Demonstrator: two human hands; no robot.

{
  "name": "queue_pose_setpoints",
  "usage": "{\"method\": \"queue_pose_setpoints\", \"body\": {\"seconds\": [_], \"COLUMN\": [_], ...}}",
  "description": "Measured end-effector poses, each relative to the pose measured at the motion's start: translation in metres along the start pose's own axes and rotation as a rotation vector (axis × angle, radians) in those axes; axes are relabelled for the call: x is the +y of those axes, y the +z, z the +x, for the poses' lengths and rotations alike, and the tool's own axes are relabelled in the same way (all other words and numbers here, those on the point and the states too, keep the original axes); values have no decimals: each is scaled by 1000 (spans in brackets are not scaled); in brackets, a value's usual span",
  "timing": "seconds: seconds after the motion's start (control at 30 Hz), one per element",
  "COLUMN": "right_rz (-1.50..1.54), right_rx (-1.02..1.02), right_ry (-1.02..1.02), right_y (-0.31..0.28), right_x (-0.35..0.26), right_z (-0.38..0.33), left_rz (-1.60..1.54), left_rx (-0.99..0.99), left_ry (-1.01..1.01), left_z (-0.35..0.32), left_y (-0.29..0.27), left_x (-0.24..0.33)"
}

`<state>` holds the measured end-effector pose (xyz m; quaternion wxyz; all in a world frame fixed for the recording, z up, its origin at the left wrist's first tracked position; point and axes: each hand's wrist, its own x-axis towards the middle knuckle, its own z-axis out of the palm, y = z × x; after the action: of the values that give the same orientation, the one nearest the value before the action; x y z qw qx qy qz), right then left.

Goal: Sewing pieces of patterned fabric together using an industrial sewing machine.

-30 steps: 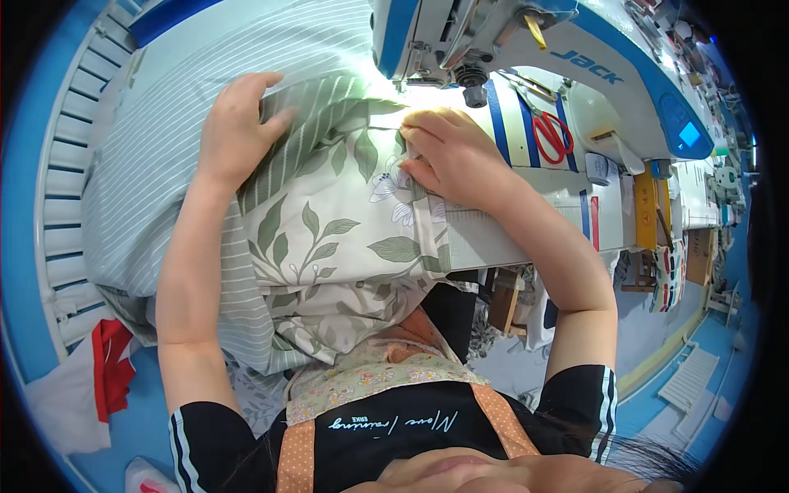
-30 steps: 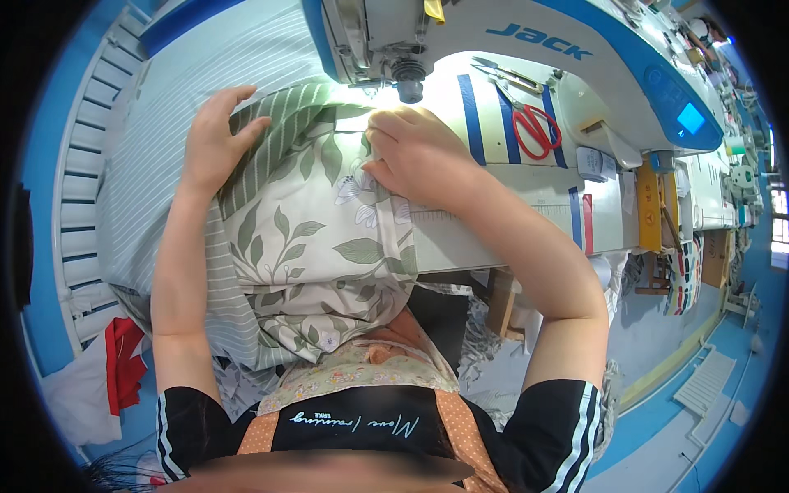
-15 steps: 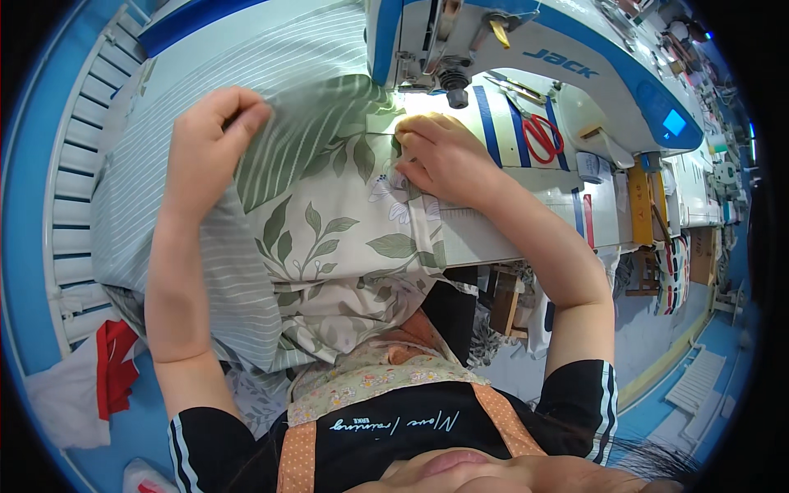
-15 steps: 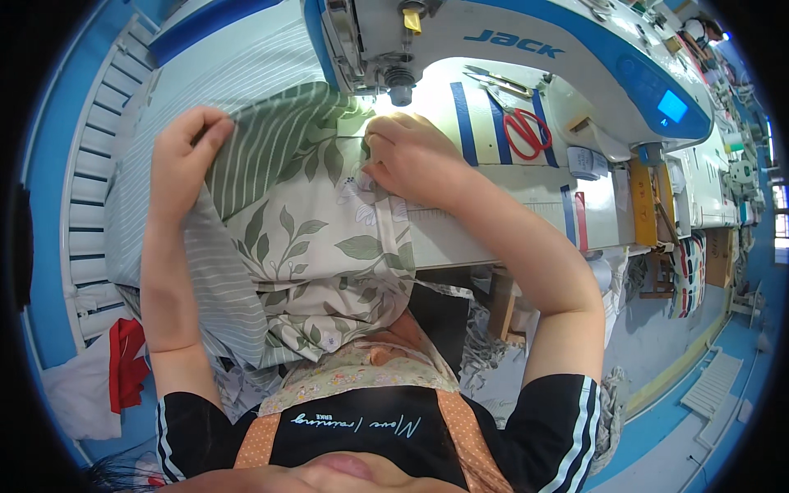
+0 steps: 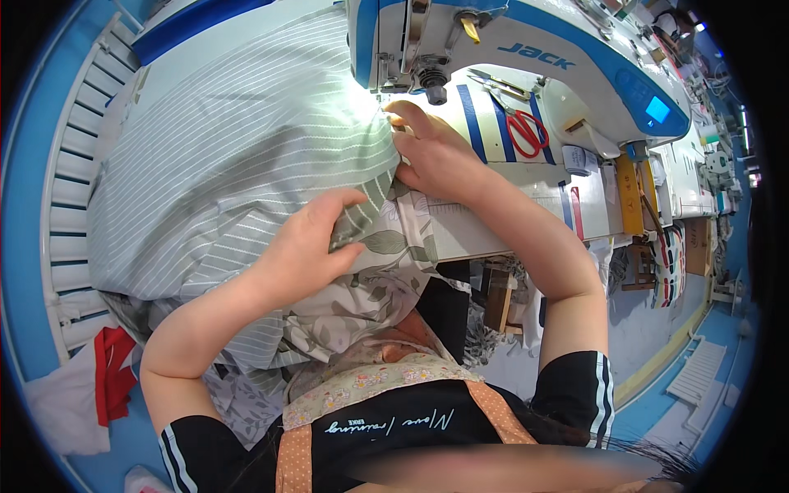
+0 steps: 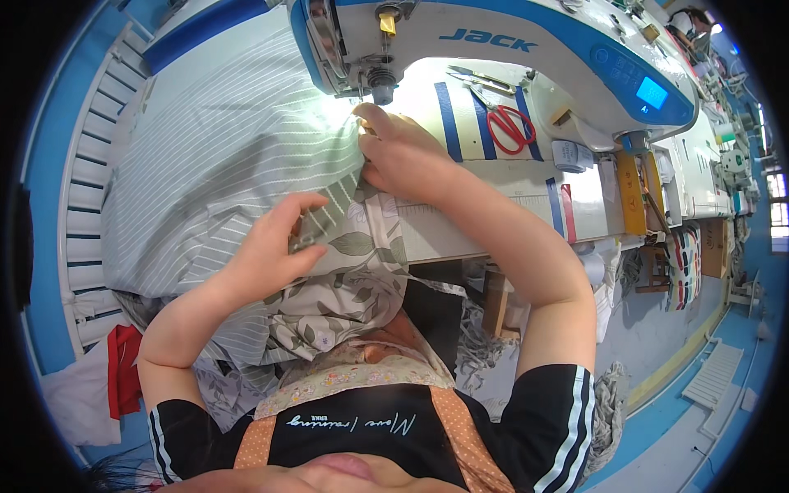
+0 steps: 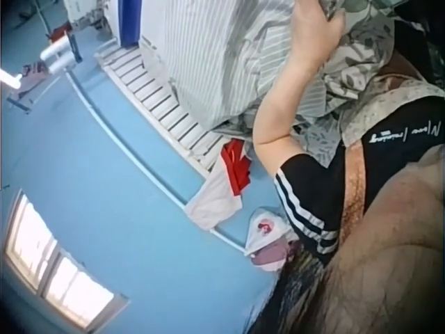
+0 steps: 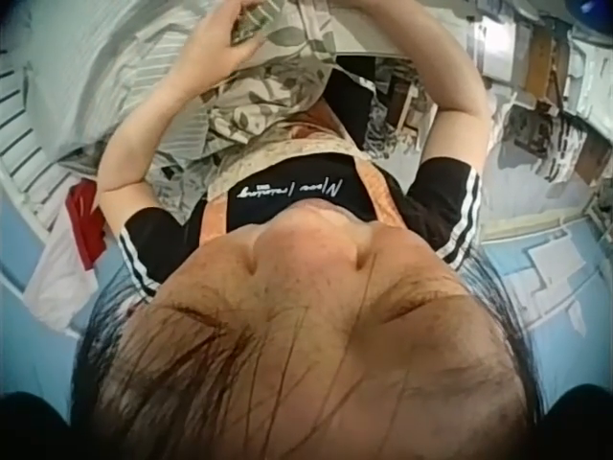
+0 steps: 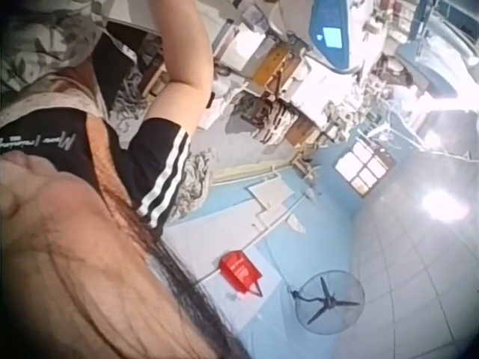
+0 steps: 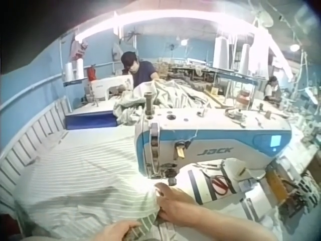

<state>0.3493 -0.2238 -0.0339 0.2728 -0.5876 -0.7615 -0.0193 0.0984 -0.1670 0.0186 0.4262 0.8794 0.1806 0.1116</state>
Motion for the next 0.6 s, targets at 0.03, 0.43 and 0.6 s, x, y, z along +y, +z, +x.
{"method": "queue_pose_setpoints", "body": {"seconds": [0.03,0.43,0.6], "right_rz": [7,-49,-34], "right_rx": [15,-56,-28], "right_ry": [-12,1,-10], "right_y": [-1,-2,2], "right_x": [-1,0,0], "right_z": [0,-2,-3], "left_rz": [-2,266,473], "left_rx": [12,-214,98], "left_ry": [-14,68,206], "left_z": [1,72,95], "left_y": [1,-43,-9], "left_x": [-1,-1,-52]}}
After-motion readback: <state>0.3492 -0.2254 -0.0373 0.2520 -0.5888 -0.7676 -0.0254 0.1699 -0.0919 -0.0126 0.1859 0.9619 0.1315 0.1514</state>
